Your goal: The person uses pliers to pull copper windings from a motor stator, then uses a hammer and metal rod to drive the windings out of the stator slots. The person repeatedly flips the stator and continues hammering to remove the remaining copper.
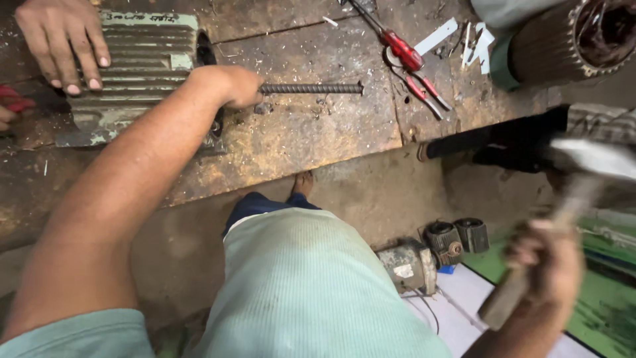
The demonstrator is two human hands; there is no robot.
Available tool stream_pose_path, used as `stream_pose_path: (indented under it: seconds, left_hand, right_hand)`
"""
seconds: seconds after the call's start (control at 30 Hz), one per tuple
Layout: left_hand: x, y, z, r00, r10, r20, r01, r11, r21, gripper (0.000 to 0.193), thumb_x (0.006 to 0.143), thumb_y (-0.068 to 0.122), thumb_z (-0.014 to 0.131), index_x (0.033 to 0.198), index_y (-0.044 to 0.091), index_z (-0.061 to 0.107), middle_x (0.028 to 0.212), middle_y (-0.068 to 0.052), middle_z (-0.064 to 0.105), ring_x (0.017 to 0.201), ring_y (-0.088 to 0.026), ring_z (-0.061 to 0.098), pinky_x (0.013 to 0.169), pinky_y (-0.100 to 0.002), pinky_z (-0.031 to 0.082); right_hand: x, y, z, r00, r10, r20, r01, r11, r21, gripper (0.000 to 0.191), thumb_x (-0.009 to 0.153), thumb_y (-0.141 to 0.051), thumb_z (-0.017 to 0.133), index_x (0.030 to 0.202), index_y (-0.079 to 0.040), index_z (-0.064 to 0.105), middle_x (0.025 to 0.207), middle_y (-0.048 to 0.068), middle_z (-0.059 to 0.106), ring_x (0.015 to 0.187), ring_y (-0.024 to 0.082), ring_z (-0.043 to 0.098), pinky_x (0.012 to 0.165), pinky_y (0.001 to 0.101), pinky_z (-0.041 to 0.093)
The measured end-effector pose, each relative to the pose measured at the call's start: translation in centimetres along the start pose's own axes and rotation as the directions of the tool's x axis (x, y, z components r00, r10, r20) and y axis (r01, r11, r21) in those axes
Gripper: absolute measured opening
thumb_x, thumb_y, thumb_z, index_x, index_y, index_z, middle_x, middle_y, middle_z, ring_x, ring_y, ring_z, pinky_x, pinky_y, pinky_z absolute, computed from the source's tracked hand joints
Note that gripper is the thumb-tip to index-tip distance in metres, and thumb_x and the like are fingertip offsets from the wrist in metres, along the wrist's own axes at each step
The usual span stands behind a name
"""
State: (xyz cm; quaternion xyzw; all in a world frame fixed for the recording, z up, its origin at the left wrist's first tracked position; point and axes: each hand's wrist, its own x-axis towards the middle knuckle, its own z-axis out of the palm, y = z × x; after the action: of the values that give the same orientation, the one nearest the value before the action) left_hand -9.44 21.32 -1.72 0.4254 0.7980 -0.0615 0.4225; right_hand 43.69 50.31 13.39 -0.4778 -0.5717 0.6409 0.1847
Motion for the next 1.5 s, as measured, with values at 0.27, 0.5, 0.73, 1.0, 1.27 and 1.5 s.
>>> stream_pose_path:
  seconds: [0.27, 0.5, 0.73, 1.0, 1.27, 1.5]
  left_hand:
    - [-1.3, 0.3, -0.2, 0.995, -0.023, 0.101, 0.018, 0.998, 0.052, 0.040, 0.089, 0.020, 0.065, 0.127, 0.006, 0.069, 0.131, -0.021, 0.068, 0.119, -0.037, 0.067, 0.102, -0.048, 0.052]
    - [-2.3, 0.4, -0.6, 0.996, -0.068, 0.063, 0.067, 0.997, 0.033, 0.041, 0.100, 0.035, 0.058, 0.130, 0.008, 0.068, 0.131, -0.022, 0.068, 0.119, -0.040, 0.065, 0.103, -0.048, 0.050]
    - [-1.7, 0.5, -0.5, 0.997, -0.057, 0.052, 0.054, 0.997, 0.058, 0.042, 0.100, 0.033, 0.058, 0.130, 0.006, 0.067, 0.132, -0.023, 0.067, 0.120, -0.041, 0.065, 0.104, -0.047, 0.050]
    - [-0.8, 0.0, 0.2, 0.996, -0.074, 0.044, 0.072, 0.996, 0.058, 0.040, 0.096, 0.025, 0.058, 0.128, 0.003, 0.069, 0.131, -0.024, 0.068, 0.119, -0.041, 0.066, 0.102, -0.047, 0.051]
    - [0.6, -2.2, 1.5, 0.999, -0.034, 0.014, 0.032, 0.991, 0.129, 0.038, 0.091, 0.017, 0.059, 0.124, 0.007, 0.074, 0.128, -0.023, 0.070, 0.119, -0.039, 0.068, 0.102, -0.046, 0.053]
    - [1.1, -2.3, 1.7, 0.995, -0.099, 0.002, 0.097, 0.982, 0.160, 0.040, 0.087, 0.014, 0.061, 0.122, 0.002, 0.075, 0.129, -0.024, 0.069, 0.120, -0.039, 0.068, 0.101, -0.046, 0.053]
  right_hand:
    - [8.5, 1.6, 13.3, 0.987, -0.130, -0.092, 0.159, 0.844, 0.512, 0.037, 0.114, -0.041, 0.048, 0.090, -0.013, 0.054, 0.069, -0.002, 0.046, 0.054, 0.010, 0.046, 0.050, 0.0283, 0.042]
    - [4.8, 9.2, 15.7, 0.761, 0.458, 0.460, -0.463, 0.880, -0.109, 0.025, 0.091, -0.011, 0.060, 0.116, -0.009, 0.055, 0.065, -0.001, 0.048, 0.046, 0.011, 0.042, 0.041, 0.0288, 0.036]
    - [-2.3, 6.2, -9.7, 0.967, 0.206, -0.147, -0.228, 0.962, -0.153, 0.035, 0.109, -0.037, 0.055, 0.105, -0.003, 0.063, 0.074, -0.004, 0.045, 0.057, 0.008, 0.040, 0.049, 0.0261, 0.032]
    - [8.4, -2.3, -1.8, 0.881, -0.142, -0.452, 0.381, 0.778, 0.499, 0.018, 0.103, -0.023, 0.060, 0.103, -0.007, 0.052, 0.069, -0.002, 0.042, 0.053, 0.011, 0.041, 0.047, 0.0296, 0.036]
    - [3.5, 5.1, 17.3, 0.716, 0.483, 0.503, -0.512, 0.854, -0.092, 0.014, 0.096, -0.019, 0.062, 0.102, -0.012, 0.051, 0.062, -0.004, 0.043, 0.045, 0.008, 0.038, 0.038, 0.0258, 0.032]
    - [-3.1, 2.1, -3.8, 0.961, 0.214, -0.178, -0.241, 0.960, -0.146, 0.017, 0.099, -0.026, 0.053, 0.104, -0.014, 0.065, 0.071, -0.007, 0.050, 0.054, 0.005, 0.045, 0.048, 0.0245, 0.039]
